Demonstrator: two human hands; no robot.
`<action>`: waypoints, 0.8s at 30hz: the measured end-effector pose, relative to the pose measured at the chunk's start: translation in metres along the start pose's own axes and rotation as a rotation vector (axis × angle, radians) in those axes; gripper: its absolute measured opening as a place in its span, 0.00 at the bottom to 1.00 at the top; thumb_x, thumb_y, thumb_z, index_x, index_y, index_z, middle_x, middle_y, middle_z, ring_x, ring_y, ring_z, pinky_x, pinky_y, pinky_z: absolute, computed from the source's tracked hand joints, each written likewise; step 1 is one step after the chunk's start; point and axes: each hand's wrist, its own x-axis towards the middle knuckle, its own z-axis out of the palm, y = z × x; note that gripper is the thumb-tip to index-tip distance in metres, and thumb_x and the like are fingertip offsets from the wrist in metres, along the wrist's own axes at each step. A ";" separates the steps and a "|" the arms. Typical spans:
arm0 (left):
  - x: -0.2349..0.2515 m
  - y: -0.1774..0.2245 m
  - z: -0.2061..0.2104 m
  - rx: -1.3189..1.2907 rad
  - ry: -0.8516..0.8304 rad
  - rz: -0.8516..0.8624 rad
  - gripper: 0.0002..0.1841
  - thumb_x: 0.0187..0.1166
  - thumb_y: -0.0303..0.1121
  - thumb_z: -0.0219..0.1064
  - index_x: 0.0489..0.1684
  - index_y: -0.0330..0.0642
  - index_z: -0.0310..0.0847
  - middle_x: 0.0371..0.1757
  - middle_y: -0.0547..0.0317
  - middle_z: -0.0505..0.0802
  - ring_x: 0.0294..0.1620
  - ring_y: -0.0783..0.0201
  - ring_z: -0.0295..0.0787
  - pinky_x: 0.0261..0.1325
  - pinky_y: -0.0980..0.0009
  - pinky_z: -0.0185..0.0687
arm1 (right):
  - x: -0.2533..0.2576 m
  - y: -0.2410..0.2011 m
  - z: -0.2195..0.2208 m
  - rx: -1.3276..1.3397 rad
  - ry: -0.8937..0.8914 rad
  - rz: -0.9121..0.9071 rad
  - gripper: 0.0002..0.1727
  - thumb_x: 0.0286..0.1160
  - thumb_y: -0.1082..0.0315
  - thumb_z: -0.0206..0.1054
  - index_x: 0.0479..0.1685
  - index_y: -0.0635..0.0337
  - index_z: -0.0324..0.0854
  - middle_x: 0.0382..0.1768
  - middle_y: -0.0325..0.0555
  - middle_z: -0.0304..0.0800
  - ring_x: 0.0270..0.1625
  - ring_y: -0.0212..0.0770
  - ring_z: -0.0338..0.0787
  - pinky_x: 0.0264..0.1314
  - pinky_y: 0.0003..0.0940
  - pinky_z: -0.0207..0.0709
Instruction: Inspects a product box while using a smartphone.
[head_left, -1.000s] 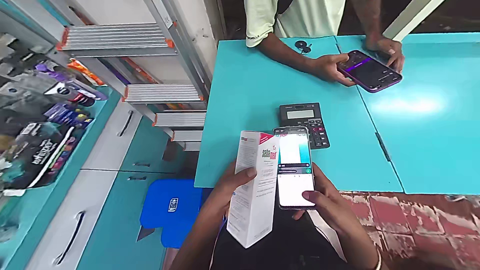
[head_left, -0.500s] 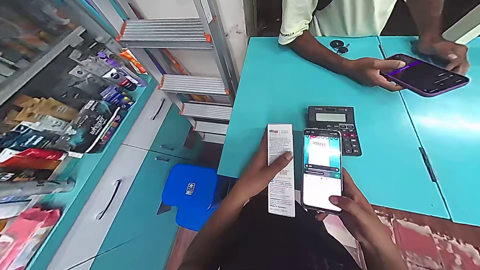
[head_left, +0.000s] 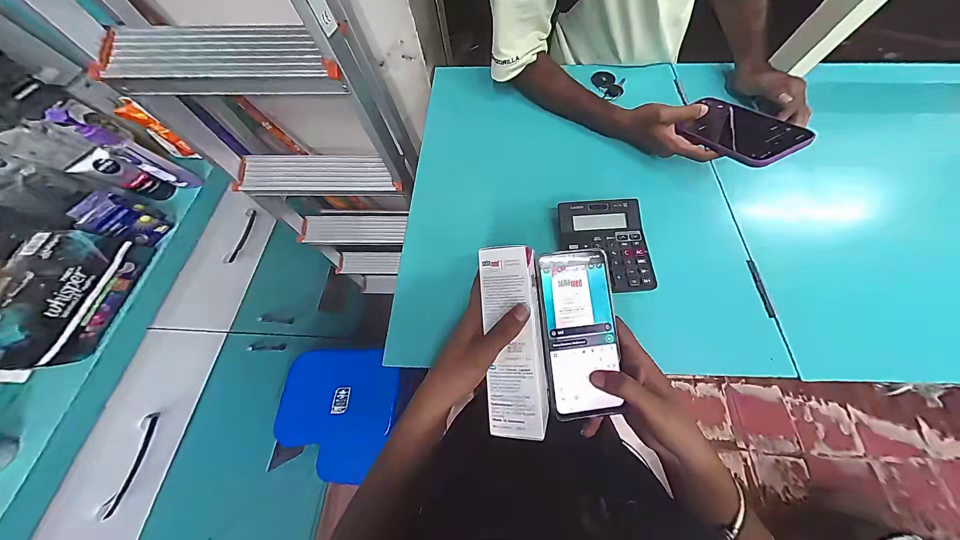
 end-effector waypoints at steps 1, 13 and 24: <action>0.000 0.000 0.000 -0.011 0.000 0.003 0.38 0.86 0.43 0.63 0.87 0.35 0.44 0.60 0.66 0.90 0.56 0.76 0.91 0.63 0.74 0.89 | 0.001 0.000 0.000 -0.009 0.011 -0.003 0.34 0.75 0.71 0.69 0.78 0.51 0.56 0.59 0.45 0.92 0.44 0.45 0.99 0.23 0.38 0.93; -0.006 0.004 0.001 -0.085 0.032 -0.020 0.33 0.84 0.41 0.64 0.83 0.39 0.50 0.55 0.71 0.92 0.53 0.77 0.93 0.60 0.76 0.91 | 0.001 0.003 -0.003 0.000 -0.045 -0.018 0.33 0.76 0.74 0.65 0.79 0.50 0.54 0.60 0.41 0.92 0.45 0.43 0.99 0.25 0.37 0.94; -0.007 0.002 -0.001 -0.098 -0.003 0.015 0.33 0.84 0.42 0.66 0.82 0.40 0.53 0.56 0.70 0.93 0.54 0.75 0.93 0.62 0.73 0.91 | 0.003 0.003 0.002 -0.043 -0.031 -0.042 0.34 0.75 0.73 0.72 0.76 0.51 0.57 0.58 0.44 0.93 0.41 0.41 0.98 0.22 0.32 0.91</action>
